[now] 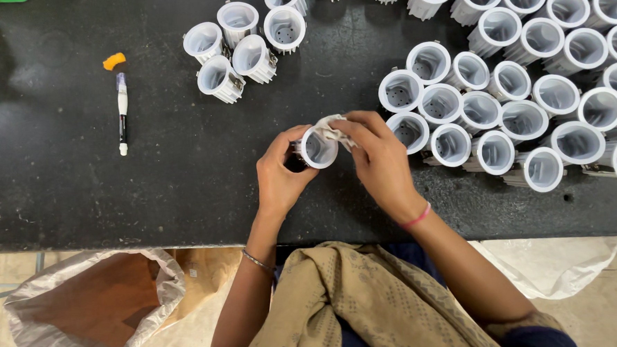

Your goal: The person wipes white plastic lamp holder components one at a time with a cloth, occasionally reaching for a liquid bottle, and places each wiped component into a growing group on the work table. The person continues this repetitive wiping and arranging across the table for the whole episode.

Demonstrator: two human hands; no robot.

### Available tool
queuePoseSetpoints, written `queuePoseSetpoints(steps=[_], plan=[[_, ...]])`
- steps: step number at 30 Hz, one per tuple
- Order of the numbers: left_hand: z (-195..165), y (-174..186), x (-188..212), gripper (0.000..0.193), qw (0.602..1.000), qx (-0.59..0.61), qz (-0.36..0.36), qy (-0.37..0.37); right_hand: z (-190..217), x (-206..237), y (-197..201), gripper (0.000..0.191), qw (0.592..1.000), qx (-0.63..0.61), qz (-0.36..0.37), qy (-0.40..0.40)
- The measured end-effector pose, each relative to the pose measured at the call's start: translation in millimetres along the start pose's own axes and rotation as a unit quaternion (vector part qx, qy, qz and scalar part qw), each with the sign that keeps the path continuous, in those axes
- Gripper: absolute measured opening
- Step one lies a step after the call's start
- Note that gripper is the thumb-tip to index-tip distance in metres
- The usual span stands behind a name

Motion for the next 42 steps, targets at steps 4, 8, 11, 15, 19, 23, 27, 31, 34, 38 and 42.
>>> queuePoseSetpoints(steps=[4, 8, 11, 15, 19, 23, 27, 31, 34, 38, 42], plan=[[-1, -1, -1, 0.053, 1.000, 0.008, -0.009, 0.021, -3, -1, -6, 0.044, 0.999, -0.003, 0.021, -0.034], [-1, -3, -1, 0.052, 0.999, -0.029, -0.034, 0.016, 6, 16, -4, 0.041, 0.997, -0.035, 0.015, -0.067], [-5, -5, 1, 0.055, 0.996, -0.054, -0.055, -0.041, 13, 27, -4, 0.042, 0.993, -0.073, 0.009, -0.096], [-11, -12, 6, 0.054, 0.995, -0.063, -0.065, -0.035, 11, 30, 2, 0.037, 0.981, -0.170, 0.023, -0.095], [-13, -25, -8, 0.059, 0.996, -0.044, -0.066, -0.045, 8, 35, 10, 0.028, 0.959, -0.242, 0.024, -0.148], [-9, -49, -58, 0.065, 0.991, -0.068, -0.080, -0.089, 10, 56, 31, 0.029, 0.961, -0.237, 0.036, -0.136], [-6, -89, -122, 0.070, 0.982, -0.106, -0.084, -0.130, 9, 80, 52, 0.030, 0.965, -0.214, 0.045, -0.145], [-3, -124, -149, 0.070, 0.994, -0.029, 0.004, -0.104, 5, 96, 64, 0.025, 0.951, -0.222, 0.025, -0.214], [-3, -130, -147, 0.068, 0.987, 0.056, 0.142, -0.045, 1, 100, 66, 0.024, 0.949, -0.228, 0.012, -0.220], [-3, -109, -136, 0.069, 0.995, 0.005, 0.091, -0.031, -5, 96, 64, 0.024, 0.946, -0.235, 0.013, -0.223], [-17, -75, -137, 0.066, 0.926, -0.297, -0.190, -0.132, -5, 90, 64, 0.024, 0.950, -0.223, 0.021, -0.219]])
Point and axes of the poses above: each hand's wrist, its own x-axis away from the middle knuckle, its own y-axis out of the back of the hand, z = x × y, the point moved 1 cm from there along -x, towards the middle knuckle, and after that the axes turned 15 degrees about y, right-handed, at the moved point
